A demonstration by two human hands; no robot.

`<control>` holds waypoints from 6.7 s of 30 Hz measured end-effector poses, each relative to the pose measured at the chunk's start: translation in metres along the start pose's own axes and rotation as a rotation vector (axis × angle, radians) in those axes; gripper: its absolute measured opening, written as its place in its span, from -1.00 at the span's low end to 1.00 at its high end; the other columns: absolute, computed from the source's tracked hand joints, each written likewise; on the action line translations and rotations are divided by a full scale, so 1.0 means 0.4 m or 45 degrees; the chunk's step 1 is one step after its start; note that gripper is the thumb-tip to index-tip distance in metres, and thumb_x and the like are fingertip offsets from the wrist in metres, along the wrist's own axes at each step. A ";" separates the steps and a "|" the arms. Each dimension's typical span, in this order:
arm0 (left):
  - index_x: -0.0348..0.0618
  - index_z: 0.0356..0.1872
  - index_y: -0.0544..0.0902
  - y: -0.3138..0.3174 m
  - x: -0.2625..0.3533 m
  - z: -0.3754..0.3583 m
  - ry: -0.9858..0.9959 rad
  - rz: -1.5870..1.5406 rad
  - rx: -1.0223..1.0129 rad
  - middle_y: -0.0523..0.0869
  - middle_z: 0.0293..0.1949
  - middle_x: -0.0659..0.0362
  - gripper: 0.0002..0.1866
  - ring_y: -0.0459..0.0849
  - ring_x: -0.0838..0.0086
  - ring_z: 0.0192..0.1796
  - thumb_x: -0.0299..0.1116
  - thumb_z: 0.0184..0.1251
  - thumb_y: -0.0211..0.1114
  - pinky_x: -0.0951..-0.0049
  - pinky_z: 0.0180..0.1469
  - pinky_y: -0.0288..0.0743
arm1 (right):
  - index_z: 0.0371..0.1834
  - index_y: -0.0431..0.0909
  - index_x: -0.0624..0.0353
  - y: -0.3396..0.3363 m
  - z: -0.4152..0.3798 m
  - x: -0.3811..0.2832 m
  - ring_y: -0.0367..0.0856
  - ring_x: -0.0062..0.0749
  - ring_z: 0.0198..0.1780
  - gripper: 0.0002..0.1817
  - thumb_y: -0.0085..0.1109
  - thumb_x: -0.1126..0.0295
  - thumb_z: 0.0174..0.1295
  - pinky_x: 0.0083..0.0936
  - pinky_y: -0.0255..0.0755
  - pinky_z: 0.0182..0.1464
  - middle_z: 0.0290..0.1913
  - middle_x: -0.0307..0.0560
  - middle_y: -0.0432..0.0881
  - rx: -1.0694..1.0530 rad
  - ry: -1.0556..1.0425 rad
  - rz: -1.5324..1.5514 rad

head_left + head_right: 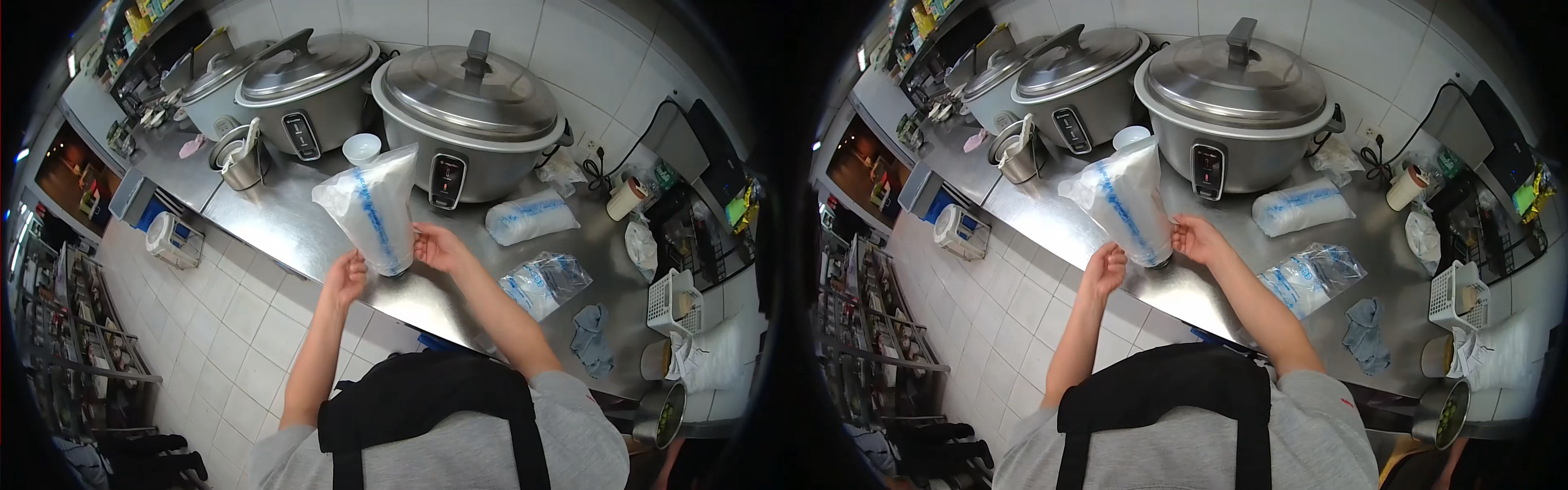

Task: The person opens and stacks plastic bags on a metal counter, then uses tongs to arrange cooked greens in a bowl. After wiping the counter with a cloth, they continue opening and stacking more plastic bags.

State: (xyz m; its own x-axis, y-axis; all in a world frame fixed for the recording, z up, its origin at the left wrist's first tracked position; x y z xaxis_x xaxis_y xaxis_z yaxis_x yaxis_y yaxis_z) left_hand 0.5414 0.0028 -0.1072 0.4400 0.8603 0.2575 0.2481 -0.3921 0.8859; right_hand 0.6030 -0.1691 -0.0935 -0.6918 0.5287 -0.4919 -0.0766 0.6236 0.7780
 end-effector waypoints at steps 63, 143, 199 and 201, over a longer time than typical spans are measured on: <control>-0.27 -0.02 0.56 0.254 -0.173 -0.162 0.156 1.635 -0.556 0.63 -0.06 0.10 -0.65 0.53 0.46 0.05 -0.26 0.26 0.19 0.45 0.09 0.38 | -0.60 0.51 0.20 0.250 -0.360 -0.108 0.42 -0.30 -0.01 -0.84 0.24 0.38 -0.02 -0.40 0.25 0.05 -0.15 -0.15 0.57 -0.159 -0.938 -1.859; -0.32 -0.33 0.53 0.235 0.151 -0.056 0.246 0.606 -0.043 0.63 -0.53 0.18 -0.86 0.62 0.58 -0.55 -0.46 0.26 0.05 0.69 -0.58 0.55 | -0.36 0.52 0.11 0.277 -0.001 -0.170 0.51 -0.56 -0.53 -0.93 0.05 0.42 0.15 -0.65 0.32 -0.60 -0.47 -0.23 0.57 -0.076 -0.057 -0.612; -0.08 -0.15 0.30 0.064 -0.042 -0.101 0.604 0.585 0.252 0.51 -0.44 0.29 -0.66 0.32 0.73 -0.56 -0.57 0.12 0.23 0.74 -0.61 0.13 | -0.18 0.29 0.17 0.045 -0.079 0.053 0.55 -0.49 -0.37 -0.74 0.13 0.58 0.11 -0.65 0.40 -0.34 -0.37 -0.11 0.57 -0.272 -0.406 -0.404; -0.09 -0.15 0.29 0.066 -0.037 -0.101 0.631 0.653 0.243 0.52 -0.45 0.28 -0.65 0.32 0.72 -0.56 -0.58 0.11 0.24 0.72 -0.60 0.14 | -0.20 0.29 0.18 0.034 -0.067 0.056 0.55 -0.49 -0.37 -0.75 0.13 0.58 0.11 -0.65 0.41 -0.33 -0.37 -0.11 0.57 -0.224 -0.421 -0.464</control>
State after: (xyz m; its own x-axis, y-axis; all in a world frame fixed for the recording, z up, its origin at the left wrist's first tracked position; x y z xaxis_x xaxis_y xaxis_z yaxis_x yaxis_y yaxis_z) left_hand 0.5064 -0.0071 -0.0720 0.1107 0.5819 0.8057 0.2819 -0.7958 0.5360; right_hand 0.5672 -0.1641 -0.0834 -0.3360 0.4670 -0.8179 -0.4091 0.7098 0.5734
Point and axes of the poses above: each hand's wrist, its own z-axis towards the middle knuckle, its own y-axis out of the palm, x = y × z, the point moved 7 cm from there along z, towards the middle knuckle
